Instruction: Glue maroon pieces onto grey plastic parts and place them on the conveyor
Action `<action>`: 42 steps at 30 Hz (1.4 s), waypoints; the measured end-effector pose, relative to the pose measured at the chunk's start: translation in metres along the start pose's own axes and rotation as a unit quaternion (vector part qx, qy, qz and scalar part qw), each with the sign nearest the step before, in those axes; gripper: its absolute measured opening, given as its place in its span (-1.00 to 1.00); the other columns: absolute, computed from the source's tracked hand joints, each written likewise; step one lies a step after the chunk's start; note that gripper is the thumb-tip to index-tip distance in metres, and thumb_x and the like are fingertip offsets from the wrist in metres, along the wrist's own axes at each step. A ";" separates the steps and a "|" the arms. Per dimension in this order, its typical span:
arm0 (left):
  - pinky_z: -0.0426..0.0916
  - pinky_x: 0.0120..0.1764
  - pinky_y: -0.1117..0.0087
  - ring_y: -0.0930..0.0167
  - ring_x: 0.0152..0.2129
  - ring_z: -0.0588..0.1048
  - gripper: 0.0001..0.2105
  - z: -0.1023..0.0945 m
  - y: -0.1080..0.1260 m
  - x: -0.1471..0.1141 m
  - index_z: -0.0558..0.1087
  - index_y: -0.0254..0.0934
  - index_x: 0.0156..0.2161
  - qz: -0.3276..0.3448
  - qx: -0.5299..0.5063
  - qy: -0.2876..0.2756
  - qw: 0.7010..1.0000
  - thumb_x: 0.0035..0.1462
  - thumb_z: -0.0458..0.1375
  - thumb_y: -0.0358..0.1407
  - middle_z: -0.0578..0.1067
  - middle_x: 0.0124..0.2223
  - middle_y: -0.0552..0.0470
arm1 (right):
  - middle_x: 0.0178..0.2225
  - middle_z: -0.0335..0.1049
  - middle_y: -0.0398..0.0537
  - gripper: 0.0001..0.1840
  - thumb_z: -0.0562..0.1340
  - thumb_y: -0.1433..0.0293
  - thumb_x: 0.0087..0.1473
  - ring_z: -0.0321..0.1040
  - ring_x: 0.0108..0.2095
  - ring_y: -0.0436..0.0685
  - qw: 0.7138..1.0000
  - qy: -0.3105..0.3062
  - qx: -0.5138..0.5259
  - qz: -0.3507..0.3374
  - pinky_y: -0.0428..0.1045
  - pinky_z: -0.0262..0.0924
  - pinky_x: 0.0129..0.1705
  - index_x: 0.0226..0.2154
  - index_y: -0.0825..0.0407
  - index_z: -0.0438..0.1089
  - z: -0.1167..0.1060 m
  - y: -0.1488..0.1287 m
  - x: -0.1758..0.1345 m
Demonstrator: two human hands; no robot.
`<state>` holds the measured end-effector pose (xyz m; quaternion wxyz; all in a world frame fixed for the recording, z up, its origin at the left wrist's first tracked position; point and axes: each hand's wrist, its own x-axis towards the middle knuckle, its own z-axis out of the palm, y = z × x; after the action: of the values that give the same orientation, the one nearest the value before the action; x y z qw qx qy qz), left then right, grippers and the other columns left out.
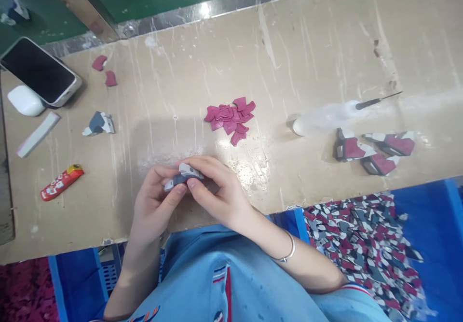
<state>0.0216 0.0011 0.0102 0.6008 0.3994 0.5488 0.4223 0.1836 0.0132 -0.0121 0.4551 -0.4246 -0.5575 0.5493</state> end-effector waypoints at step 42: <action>0.28 0.36 -0.02 0.03 0.19 0.51 -0.79 -0.046 0.092 0.171 0.57 -0.22 -0.07 0.268 0.456 0.008 0.849 0.18 0.35 -0.27 0.63 0.09 -0.14 | -0.09 0.75 0.10 -0.65 0.45 0.10 0.27 0.74 -0.15 0.29 0.977 0.202 0.049 0.049 0.17 0.72 -0.09 0.03 -0.12 0.71 -0.056 0.020 -0.033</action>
<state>-0.0235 0.1933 0.0380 0.2105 0.7568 0.5558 0.2721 0.2455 -0.0054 -0.0342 0.5516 -0.5303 -0.4050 0.5005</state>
